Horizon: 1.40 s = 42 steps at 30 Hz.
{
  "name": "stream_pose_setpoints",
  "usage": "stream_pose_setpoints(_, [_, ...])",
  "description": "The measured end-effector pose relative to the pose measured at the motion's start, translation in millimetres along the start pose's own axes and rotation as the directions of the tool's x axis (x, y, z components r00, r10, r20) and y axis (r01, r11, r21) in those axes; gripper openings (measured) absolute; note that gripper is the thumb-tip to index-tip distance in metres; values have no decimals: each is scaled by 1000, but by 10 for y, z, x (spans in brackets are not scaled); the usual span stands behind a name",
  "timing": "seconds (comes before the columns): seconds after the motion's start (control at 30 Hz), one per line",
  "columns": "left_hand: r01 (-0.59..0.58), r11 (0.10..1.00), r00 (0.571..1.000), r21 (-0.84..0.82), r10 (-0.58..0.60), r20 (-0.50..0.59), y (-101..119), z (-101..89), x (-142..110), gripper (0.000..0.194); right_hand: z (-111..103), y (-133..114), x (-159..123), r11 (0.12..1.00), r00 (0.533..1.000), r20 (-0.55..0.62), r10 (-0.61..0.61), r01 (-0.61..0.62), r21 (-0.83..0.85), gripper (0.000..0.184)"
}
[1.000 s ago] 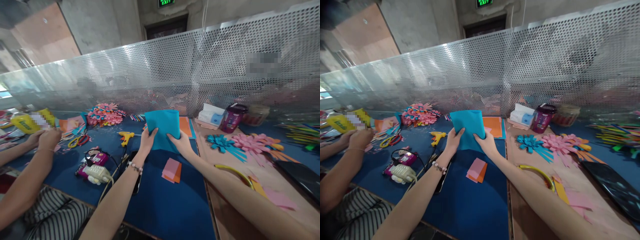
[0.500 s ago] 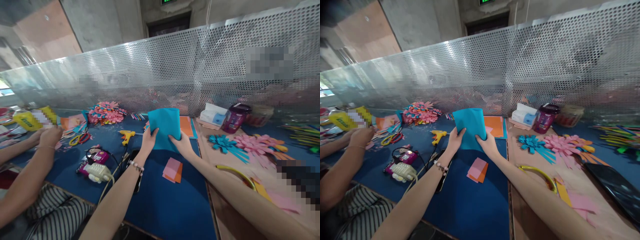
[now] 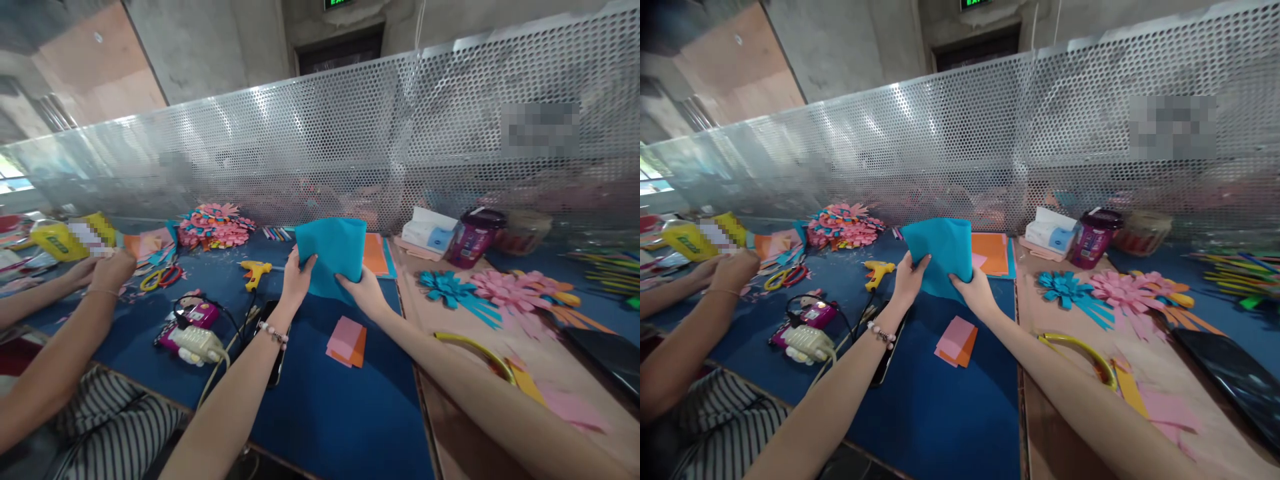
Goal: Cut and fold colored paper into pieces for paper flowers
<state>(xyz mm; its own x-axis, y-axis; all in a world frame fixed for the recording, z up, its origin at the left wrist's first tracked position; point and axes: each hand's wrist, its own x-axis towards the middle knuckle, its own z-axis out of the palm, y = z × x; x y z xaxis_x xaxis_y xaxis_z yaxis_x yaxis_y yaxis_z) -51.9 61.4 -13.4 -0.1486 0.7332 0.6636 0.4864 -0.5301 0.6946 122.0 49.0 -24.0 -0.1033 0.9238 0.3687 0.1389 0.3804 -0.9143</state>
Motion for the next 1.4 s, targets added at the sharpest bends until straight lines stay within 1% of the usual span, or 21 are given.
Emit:
stream_pose_setpoints(0.13, [55,998,997,-37,-52,55,-44,7,3,27,0,27,10,1000,1000,2,0,0,-11,39])
stream_pose_setpoints(0.3, [79,996,996,-31,-77,52,-49,18,-4,26,6,47,6,1000,1000,7,-7,7,-5,39])
stream_pose_setpoints(0.37, [76,996,996,-44,-73,58,-24,17,-4,26,8,40,-3,1000,1000,9,-4,4,3,39])
stream_pose_setpoints(0.5, [45,999,999,-13,-45,23,48,-7,-7,27,17,18,-21,999,1000,23,14,-15,38,40])
stream_pose_setpoints(0.6, [32,999,999,12,-32,18,91,-35,-15,29,29,10,-21,996,999,33,41,-43,84,41])
stream_pose_setpoints(0.67, [26,1000,999,1,-26,21,108,-49,-19,31,33,4,-15,991,997,38,67,-71,112,43])
stream_pose_setpoints(0.8, [51,997,998,-59,-49,30,111,-64,-15,37,25,-24,-2,980,992,41,119,-124,156,47])
stream_pose_setpoints(0.9, [68,995,997,-71,-65,44,94,-64,-9,40,14,-39,2,974,988,43,150,-155,168,48])
stream_pose_setpoints(1.07, [55,996,997,-67,-52,48,79,-50,-9,42,10,-16,10,981,991,35,126,-130,142,48])
stream_pose_setpoints(1.2, [42,998,999,-36,-41,28,86,-41,-21,42,12,13,18,989,994,23,110,-112,99,47])
stream_pose_setpoints(1.3, [39,999,999,-13,-39,11,92,-42,-31,43,5,15,16,982,989,63,136,-143,121,48])
stream_pose_setpoints(1.4, [56,998,998,0,-56,-8,99,-43,-36,44,-1,-5,8,954,975,115,188,-210,214,49])
